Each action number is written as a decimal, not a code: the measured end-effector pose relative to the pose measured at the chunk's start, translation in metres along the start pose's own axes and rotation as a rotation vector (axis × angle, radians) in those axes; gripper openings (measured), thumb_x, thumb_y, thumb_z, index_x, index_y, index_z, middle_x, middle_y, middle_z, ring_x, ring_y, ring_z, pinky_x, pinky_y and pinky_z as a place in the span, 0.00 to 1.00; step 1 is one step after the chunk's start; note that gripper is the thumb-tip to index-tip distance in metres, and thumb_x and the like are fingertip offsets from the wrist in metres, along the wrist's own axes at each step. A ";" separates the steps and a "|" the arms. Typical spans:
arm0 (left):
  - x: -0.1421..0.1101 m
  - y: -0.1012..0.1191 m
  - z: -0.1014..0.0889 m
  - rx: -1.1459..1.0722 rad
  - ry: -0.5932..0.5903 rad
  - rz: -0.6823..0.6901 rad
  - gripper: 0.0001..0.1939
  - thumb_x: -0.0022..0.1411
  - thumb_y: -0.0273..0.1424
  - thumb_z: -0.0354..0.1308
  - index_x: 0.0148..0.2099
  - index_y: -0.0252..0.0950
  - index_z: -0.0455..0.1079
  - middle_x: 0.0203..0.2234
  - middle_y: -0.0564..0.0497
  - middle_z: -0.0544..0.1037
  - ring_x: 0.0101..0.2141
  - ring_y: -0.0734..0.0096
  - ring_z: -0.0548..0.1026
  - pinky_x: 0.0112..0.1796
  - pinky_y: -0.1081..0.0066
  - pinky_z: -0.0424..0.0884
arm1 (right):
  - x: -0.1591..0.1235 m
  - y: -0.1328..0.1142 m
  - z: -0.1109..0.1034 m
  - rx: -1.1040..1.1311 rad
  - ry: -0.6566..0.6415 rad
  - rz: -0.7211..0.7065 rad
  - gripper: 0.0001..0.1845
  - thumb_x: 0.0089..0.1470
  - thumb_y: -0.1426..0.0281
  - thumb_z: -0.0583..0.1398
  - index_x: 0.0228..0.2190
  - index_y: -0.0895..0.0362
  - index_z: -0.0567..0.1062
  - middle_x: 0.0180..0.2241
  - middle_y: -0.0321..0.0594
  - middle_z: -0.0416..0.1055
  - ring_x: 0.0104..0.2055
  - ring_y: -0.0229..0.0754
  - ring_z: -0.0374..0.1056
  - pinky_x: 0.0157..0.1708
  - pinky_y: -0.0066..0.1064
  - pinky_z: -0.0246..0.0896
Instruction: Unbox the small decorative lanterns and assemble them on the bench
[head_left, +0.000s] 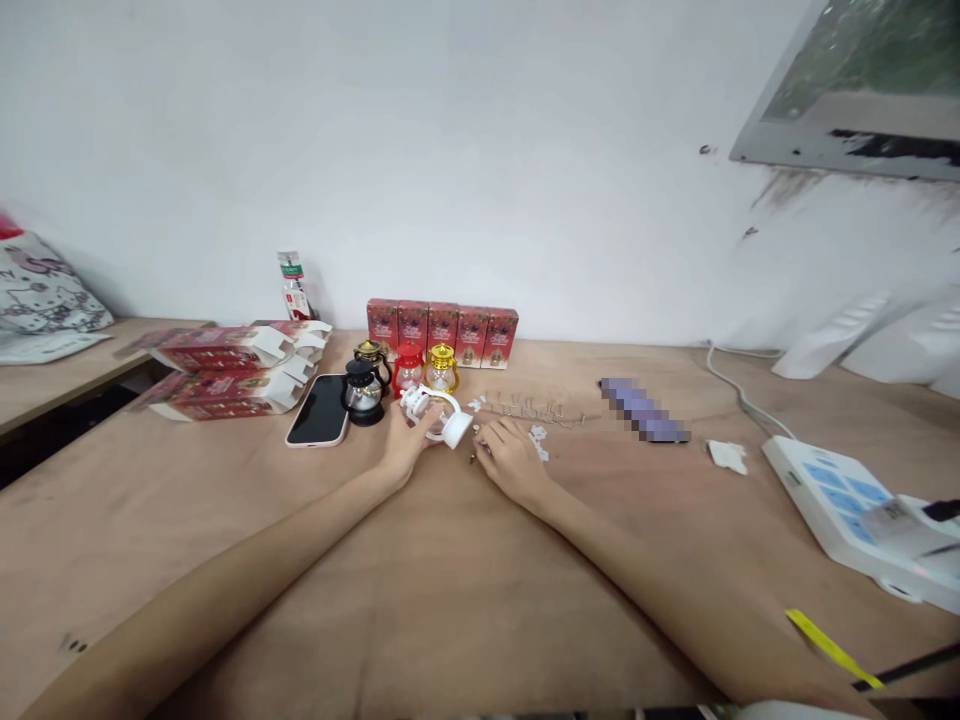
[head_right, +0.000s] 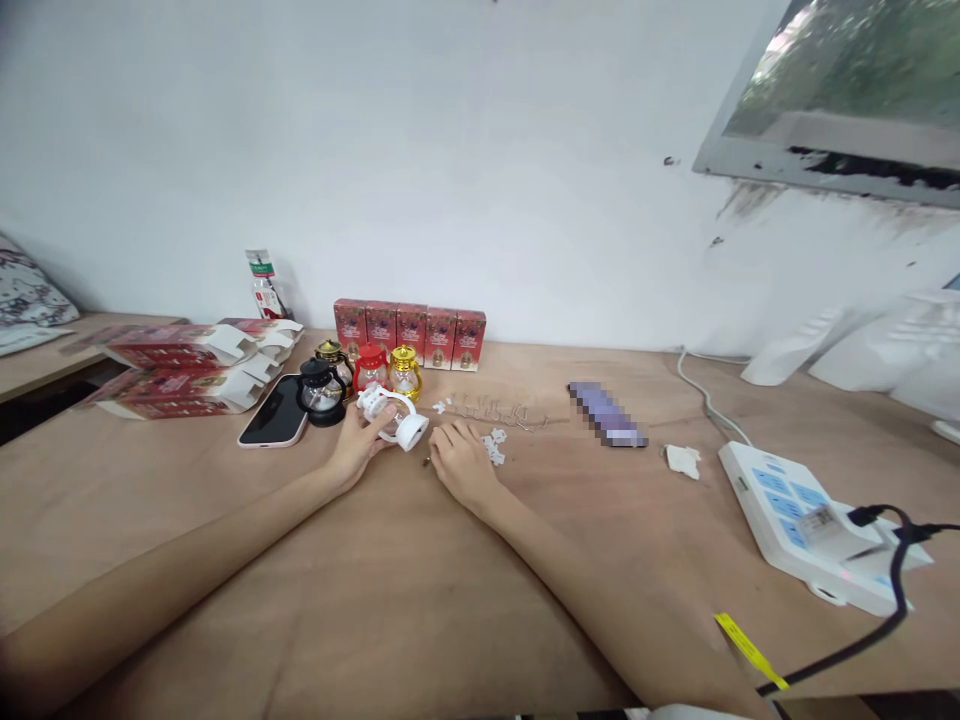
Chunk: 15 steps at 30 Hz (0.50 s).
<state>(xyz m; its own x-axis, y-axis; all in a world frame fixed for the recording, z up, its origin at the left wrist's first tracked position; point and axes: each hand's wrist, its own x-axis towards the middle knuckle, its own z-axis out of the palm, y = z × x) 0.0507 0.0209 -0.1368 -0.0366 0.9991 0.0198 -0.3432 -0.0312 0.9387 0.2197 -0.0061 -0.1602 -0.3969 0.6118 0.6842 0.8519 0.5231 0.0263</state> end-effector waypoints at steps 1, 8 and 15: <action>0.000 -0.001 0.000 0.016 0.002 0.024 0.27 0.46 0.32 0.67 0.45 0.37 0.58 0.45 0.46 0.71 0.45 0.62 0.72 0.40 0.62 0.74 | 0.000 -0.001 -0.001 0.012 -0.005 0.015 0.08 0.52 0.79 0.52 0.26 0.56 0.68 0.29 0.41 0.70 0.34 0.44 0.62 0.34 0.33 0.56; 0.003 -0.006 -0.009 0.341 -0.090 0.409 0.36 0.47 0.32 0.64 0.56 0.38 0.51 0.53 0.41 0.66 0.51 0.60 0.69 0.51 0.60 0.65 | 0.001 -0.007 -0.012 0.167 -0.102 0.106 0.14 0.53 0.72 0.53 0.42 0.60 0.68 0.45 0.50 0.67 0.48 0.50 0.62 0.47 0.41 0.59; 0.008 0.001 -0.025 0.988 0.000 0.728 0.38 0.53 0.35 0.59 0.62 0.33 0.48 0.54 0.37 0.64 0.54 0.51 0.64 0.52 0.52 0.60 | 0.002 -0.007 -0.010 0.242 -0.289 0.150 0.33 0.51 0.55 0.58 0.52 0.60 0.60 0.57 0.56 0.55 0.59 0.55 0.52 0.53 0.49 0.55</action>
<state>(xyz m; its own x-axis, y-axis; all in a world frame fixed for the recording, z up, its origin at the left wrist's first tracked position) 0.0267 0.0287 -0.1446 0.0772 0.7576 0.6482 0.6161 -0.5474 0.5664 0.2165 -0.0144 -0.1519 -0.3831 0.8157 0.4334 0.8161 0.5187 -0.2548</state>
